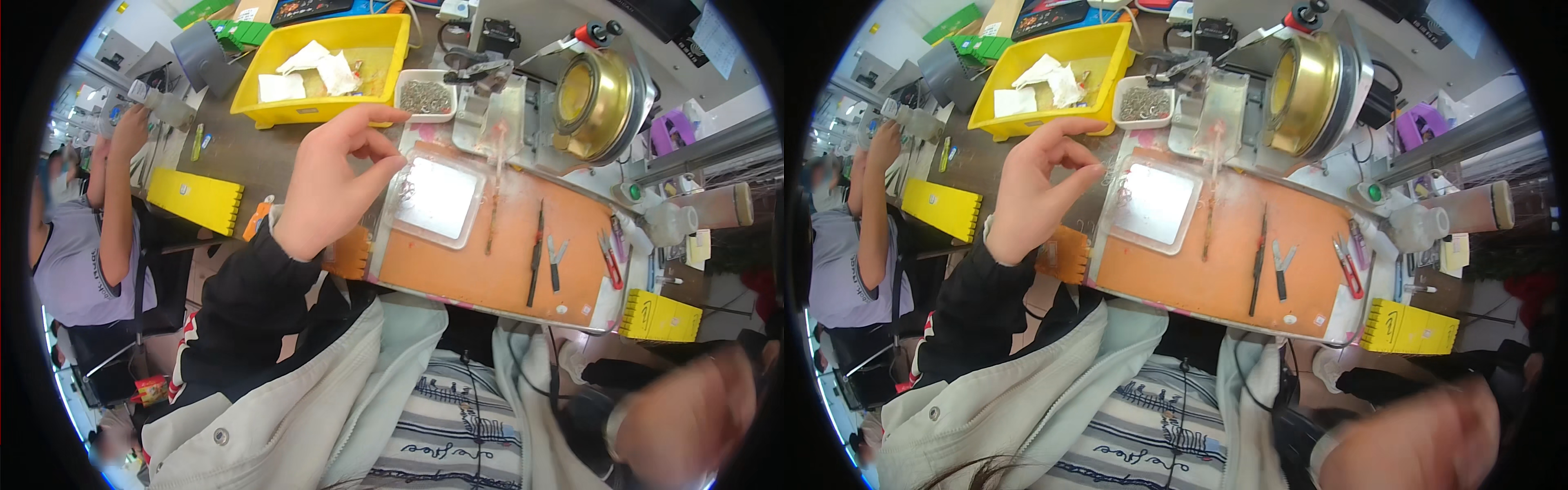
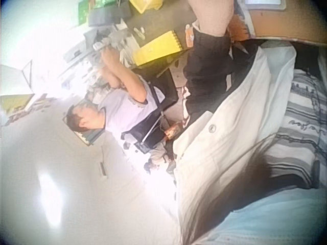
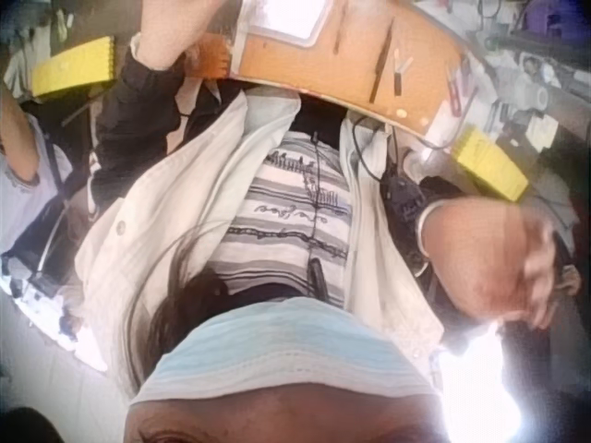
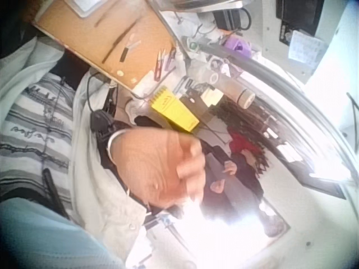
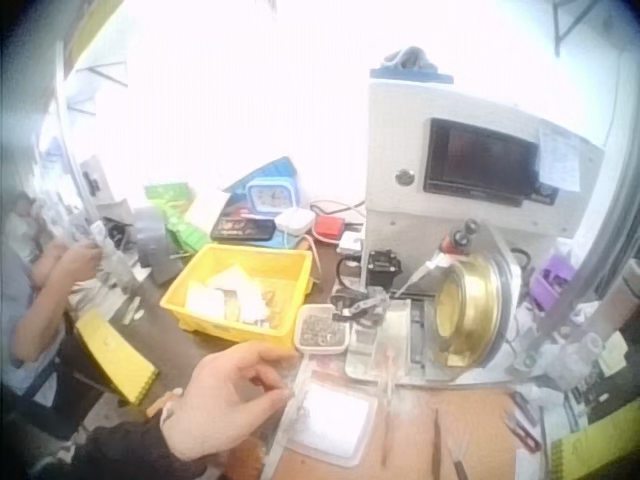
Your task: Assembling small electronic components using precision tools and machinery at a workbench.
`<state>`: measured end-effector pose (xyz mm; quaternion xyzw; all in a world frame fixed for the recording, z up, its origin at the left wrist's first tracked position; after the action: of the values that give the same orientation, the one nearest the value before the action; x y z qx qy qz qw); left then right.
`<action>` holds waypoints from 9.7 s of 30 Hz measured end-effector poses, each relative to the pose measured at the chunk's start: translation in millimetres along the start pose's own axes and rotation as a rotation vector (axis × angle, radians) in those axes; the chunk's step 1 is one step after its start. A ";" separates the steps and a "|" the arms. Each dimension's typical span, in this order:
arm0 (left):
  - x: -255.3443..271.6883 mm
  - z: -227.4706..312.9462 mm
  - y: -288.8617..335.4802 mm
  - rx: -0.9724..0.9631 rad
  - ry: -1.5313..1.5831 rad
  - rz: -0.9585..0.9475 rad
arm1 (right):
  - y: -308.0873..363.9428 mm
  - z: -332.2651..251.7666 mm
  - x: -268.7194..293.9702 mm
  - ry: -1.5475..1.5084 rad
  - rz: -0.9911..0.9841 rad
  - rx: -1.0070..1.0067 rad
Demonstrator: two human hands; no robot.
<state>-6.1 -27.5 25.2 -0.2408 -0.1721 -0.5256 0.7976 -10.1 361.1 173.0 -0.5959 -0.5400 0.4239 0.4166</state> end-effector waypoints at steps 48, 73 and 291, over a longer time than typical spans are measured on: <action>-11.0 48.8 -3.4 -0.110 0.639 0.038 | 141.9 95.1 -233.3 -0.853 -0.539 -1.402; 17.6 21.6 -92.8 -0.082 0.545 -0.055 | 160.0 170.5 -270.1 -0.776 0.136 -1.661; -165.8 77.6 47.8 0.243 0.788 -0.976 | -14.5 111.1 -105.6 0.137 -0.135 -0.167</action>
<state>-28.1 157.4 -7.9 0.1686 -0.0143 -0.8543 0.4914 -126.5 261.1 160.1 -0.6185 -0.5826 0.3066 0.4289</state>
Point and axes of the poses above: each hand's wrist, its own y-axis away from the middle knuckle, its own x-axis out of the back of the hand, z = x × y, the point moved 10 cm from there along -y, towards the middle knuckle, and after that the axes turned 3 degrees about -z, right-handed, at the moved point
